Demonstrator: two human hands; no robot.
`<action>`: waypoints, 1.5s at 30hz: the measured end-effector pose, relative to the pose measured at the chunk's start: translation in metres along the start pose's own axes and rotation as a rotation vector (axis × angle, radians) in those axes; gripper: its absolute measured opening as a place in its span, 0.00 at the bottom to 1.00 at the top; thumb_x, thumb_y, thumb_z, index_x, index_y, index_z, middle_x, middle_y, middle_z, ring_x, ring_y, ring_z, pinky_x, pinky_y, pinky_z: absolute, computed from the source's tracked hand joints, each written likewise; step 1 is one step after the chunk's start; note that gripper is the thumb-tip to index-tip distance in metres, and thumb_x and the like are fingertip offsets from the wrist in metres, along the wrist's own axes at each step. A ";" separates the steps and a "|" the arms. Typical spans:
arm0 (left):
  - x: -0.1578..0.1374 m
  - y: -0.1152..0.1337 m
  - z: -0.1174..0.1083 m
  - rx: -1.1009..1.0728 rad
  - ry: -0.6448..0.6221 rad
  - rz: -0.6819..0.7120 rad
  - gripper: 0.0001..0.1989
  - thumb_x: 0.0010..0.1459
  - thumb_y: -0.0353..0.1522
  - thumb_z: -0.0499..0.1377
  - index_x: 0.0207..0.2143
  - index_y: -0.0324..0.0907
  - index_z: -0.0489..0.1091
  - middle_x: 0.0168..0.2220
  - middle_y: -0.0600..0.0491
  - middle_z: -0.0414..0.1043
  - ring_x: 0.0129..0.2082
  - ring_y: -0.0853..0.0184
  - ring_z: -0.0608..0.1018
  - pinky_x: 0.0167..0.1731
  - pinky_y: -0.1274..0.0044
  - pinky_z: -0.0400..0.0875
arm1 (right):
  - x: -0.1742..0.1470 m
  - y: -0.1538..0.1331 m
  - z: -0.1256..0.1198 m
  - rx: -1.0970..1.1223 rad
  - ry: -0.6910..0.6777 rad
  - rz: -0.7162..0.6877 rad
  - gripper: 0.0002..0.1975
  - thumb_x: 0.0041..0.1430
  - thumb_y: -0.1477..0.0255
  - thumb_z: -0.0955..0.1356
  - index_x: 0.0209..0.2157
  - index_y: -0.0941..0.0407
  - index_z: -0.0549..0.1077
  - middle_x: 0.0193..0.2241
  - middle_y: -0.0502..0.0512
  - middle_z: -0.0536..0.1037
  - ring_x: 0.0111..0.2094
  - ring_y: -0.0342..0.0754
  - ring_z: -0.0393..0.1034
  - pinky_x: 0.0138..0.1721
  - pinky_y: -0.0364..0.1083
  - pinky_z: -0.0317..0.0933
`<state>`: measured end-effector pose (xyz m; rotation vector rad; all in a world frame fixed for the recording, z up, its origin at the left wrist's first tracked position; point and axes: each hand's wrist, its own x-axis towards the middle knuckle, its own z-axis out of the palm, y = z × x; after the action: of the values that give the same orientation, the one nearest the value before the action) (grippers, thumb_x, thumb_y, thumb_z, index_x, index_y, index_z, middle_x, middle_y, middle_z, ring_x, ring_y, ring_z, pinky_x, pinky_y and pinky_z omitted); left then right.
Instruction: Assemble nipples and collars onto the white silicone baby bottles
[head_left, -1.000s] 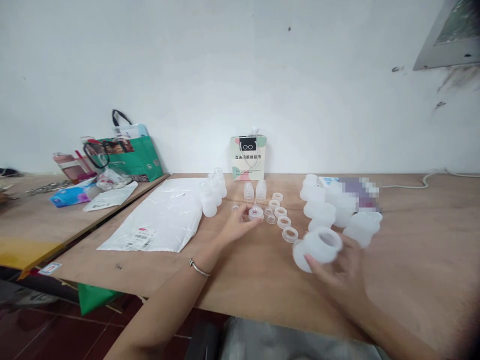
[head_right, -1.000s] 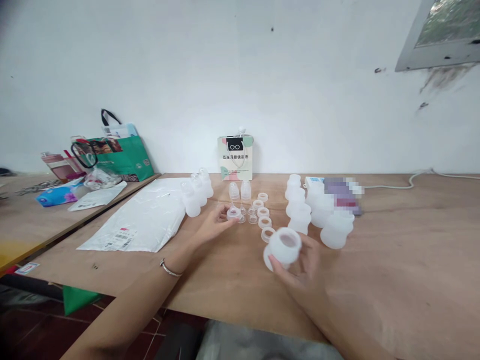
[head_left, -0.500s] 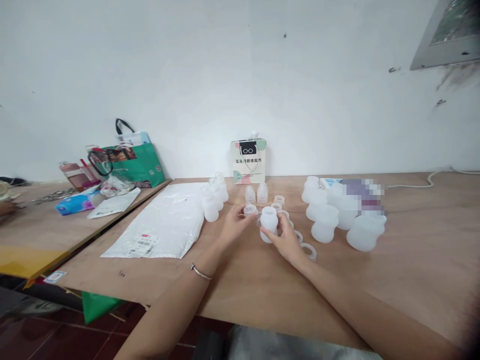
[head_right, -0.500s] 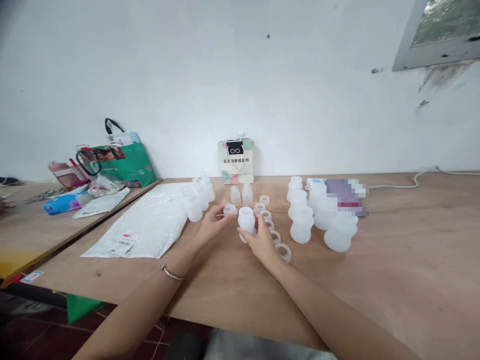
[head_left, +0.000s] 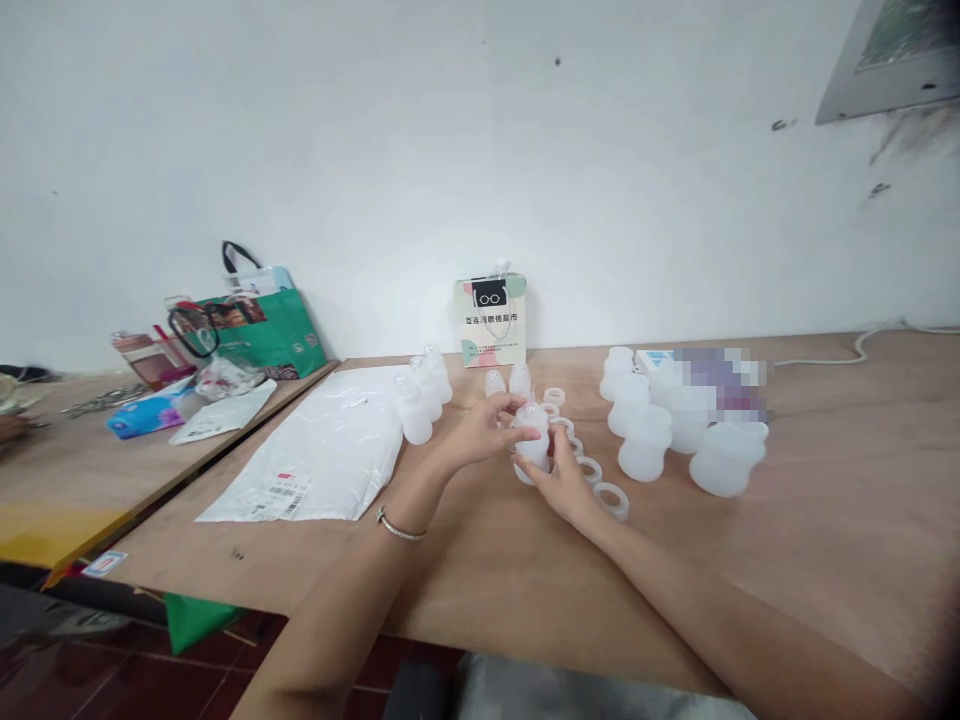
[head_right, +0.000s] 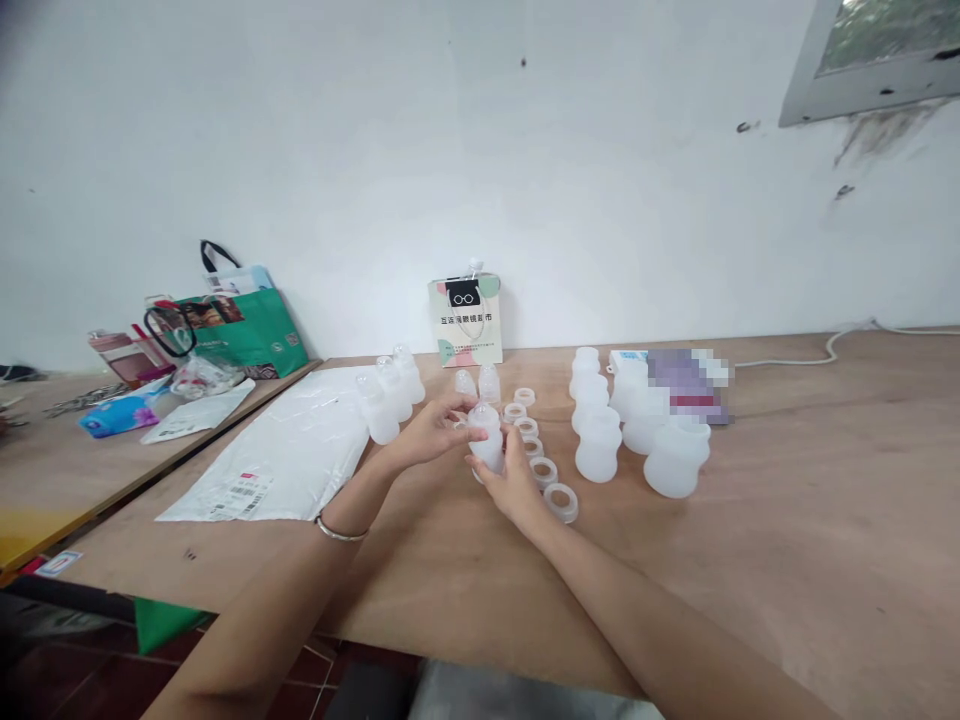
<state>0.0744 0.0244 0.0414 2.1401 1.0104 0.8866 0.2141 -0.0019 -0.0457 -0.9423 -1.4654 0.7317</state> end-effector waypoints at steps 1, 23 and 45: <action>0.000 0.000 0.000 0.000 0.001 -0.005 0.19 0.44 0.41 0.62 0.39 0.43 0.68 0.41 0.52 0.70 0.41 0.64 0.71 0.41 0.72 0.64 | 0.000 -0.001 0.000 0.009 -0.004 0.000 0.19 0.48 0.65 0.67 0.42 0.52 0.59 0.41 0.54 0.66 0.44 0.50 0.62 0.46 0.51 0.57; -0.008 -0.011 0.012 -0.117 0.064 0.059 0.18 0.51 0.36 0.59 0.45 0.40 0.67 0.49 0.47 0.67 0.49 0.61 0.68 0.51 0.69 0.60 | 0.000 -0.002 -0.001 -0.093 -0.028 -0.029 0.20 0.50 0.66 0.66 0.44 0.54 0.57 0.43 0.58 0.65 0.45 0.52 0.61 0.46 0.53 0.57; -0.017 -0.010 0.000 -0.473 -0.123 0.052 0.17 0.53 0.39 0.57 0.42 0.39 0.69 0.42 0.47 0.71 0.43 0.62 0.71 0.45 0.72 0.62 | -0.011 -0.016 -0.001 0.171 -0.157 0.169 0.28 0.52 0.61 0.66 0.53 0.52 0.57 0.55 0.56 0.61 0.56 0.50 0.56 0.55 0.51 0.52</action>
<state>0.0621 0.0157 0.0292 1.7977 0.6107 0.9019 0.2127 -0.0196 -0.0369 -0.8995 -1.4436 1.0584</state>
